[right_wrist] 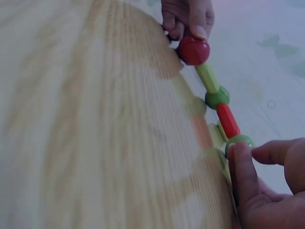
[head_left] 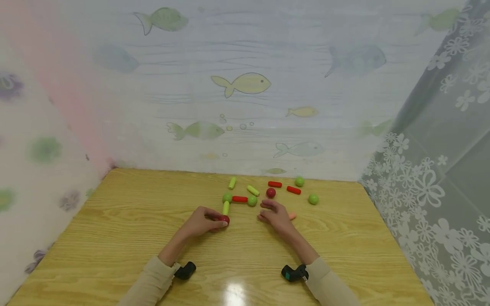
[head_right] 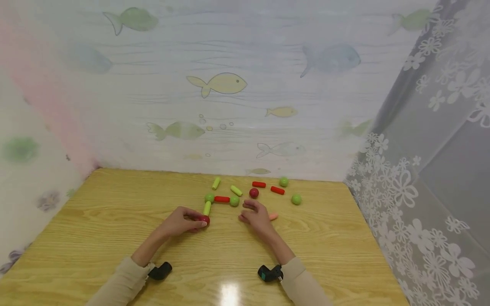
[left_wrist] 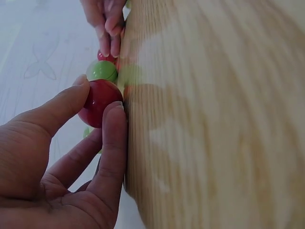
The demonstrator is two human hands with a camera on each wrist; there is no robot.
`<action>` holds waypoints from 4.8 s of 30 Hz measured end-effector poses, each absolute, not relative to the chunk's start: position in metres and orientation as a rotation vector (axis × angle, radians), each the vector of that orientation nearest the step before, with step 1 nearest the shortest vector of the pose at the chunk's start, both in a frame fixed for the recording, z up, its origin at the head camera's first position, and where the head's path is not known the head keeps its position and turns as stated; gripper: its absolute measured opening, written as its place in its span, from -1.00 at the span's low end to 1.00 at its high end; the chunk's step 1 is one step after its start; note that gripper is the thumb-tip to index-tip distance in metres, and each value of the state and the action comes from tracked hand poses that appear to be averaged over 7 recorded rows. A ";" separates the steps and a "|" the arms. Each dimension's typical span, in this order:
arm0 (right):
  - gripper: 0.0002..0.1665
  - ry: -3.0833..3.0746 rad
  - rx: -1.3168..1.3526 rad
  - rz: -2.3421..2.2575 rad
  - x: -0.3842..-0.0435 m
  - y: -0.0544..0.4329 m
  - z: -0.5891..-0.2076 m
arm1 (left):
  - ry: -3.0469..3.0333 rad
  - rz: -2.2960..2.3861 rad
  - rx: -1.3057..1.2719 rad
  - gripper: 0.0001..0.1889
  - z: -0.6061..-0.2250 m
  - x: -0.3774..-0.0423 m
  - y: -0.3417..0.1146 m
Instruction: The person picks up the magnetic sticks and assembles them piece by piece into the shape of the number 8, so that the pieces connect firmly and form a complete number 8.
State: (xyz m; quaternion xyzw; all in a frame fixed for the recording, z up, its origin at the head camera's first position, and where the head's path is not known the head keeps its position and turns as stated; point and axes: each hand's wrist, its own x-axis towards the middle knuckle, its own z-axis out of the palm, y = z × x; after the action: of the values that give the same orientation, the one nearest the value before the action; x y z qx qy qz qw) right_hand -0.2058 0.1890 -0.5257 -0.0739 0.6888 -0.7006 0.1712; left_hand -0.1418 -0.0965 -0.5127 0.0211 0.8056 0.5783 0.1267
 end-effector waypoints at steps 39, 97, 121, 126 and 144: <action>-0.68 2.463 -0.921 -1.105 -0.224 0.288 -0.511 | 2.211 1.813 -0.120 -0.58 -0.517 -0.147 -0.095; -0.70 2.155 -0.851 -1.350 -0.204 0.174 -0.526 | 2.307 1.766 -0.117 -0.63 -0.519 -0.141 -0.094; -0.73 2.176 -0.868 -1.356 -0.205 0.183 -0.530 | 2.330 1.777 -0.119 -0.61 -0.527 -0.138 -0.091; -0.75 2.181 -0.853 -1.369 -0.205 0.186 -0.533 | 2.317 1.777 -0.125 -0.62 -0.529 -0.139 -0.089; -0.71 2.145 -0.288 -2.003 -0.217 0.196 -0.540 | 2.335 1.747 -0.099 -0.63 -0.526 -0.139 -0.090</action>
State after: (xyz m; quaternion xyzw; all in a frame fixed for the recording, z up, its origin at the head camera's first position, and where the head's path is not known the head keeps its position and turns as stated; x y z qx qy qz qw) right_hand -0.2166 0.1958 -0.5400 -0.0972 0.7240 -0.6761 0.0961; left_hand -0.1390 -0.0901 -0.5264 -0.0336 0.7952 0.5950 0.1116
